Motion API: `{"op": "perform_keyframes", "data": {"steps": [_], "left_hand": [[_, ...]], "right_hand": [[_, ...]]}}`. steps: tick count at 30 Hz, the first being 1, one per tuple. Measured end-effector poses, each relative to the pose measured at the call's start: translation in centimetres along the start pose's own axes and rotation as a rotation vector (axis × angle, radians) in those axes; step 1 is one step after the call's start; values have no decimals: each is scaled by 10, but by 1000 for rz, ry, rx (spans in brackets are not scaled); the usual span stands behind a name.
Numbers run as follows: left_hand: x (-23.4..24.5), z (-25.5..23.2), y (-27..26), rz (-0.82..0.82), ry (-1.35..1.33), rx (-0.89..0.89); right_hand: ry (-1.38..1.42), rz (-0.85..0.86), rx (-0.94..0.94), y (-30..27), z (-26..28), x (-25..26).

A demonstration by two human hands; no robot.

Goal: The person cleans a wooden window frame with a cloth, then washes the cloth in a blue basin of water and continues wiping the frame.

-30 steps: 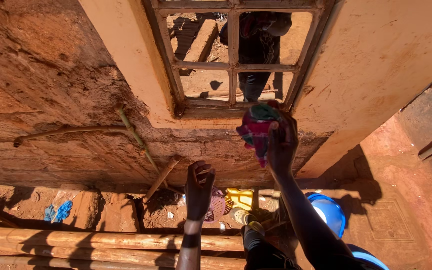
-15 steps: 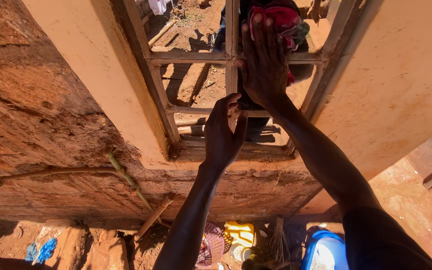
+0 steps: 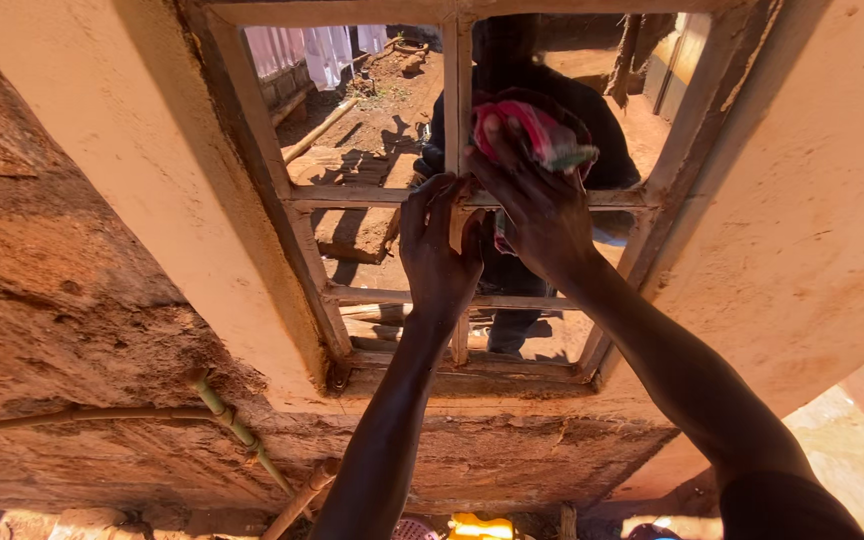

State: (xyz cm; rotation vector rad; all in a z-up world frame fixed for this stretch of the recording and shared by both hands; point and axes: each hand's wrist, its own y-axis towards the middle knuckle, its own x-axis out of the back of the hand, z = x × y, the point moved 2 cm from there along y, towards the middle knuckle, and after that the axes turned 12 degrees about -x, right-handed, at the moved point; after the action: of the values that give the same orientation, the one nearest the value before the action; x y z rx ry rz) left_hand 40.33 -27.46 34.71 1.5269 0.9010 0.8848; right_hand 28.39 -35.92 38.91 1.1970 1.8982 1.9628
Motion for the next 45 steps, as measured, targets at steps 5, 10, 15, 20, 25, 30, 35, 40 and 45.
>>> {"op": "perform_keyframes", "data": {"steps": [5, 10, 15, 20, 25, 30, 35, 40, 45], "left_hand": [[-12, 4, -5, -29, 19, 12], [-12, 3, -7, -91, 17, 7], [-9, 1, -4, -70, 40, 36], [-14, 3, -7, -86, 92, 40], [-17, 8, -8, -80, 84, 64], [-16, 9, -12, -79, 115, 53], [-20, 6, -16, -87, 148, 45], [-18, 10, -11, -93, 101, 68], [-16, 11, -7, -113, 105, 59]], "right_hand": [[44, -203, 20, 59, -9, -11], [209, -33, -214, 19, 21, -8], [87, -97, -31, 18, 17, -2], [-4, -254, -95, 62, -2, -10], [235, -3, -138, -2, 23, -5], [117, -63, -18, 17, 0, -7], [26, -367, -246, 31, -53, 0], [148, -487, -498, 4, -41, -7], [300, -149, -394, -37, 19, -28]]}}
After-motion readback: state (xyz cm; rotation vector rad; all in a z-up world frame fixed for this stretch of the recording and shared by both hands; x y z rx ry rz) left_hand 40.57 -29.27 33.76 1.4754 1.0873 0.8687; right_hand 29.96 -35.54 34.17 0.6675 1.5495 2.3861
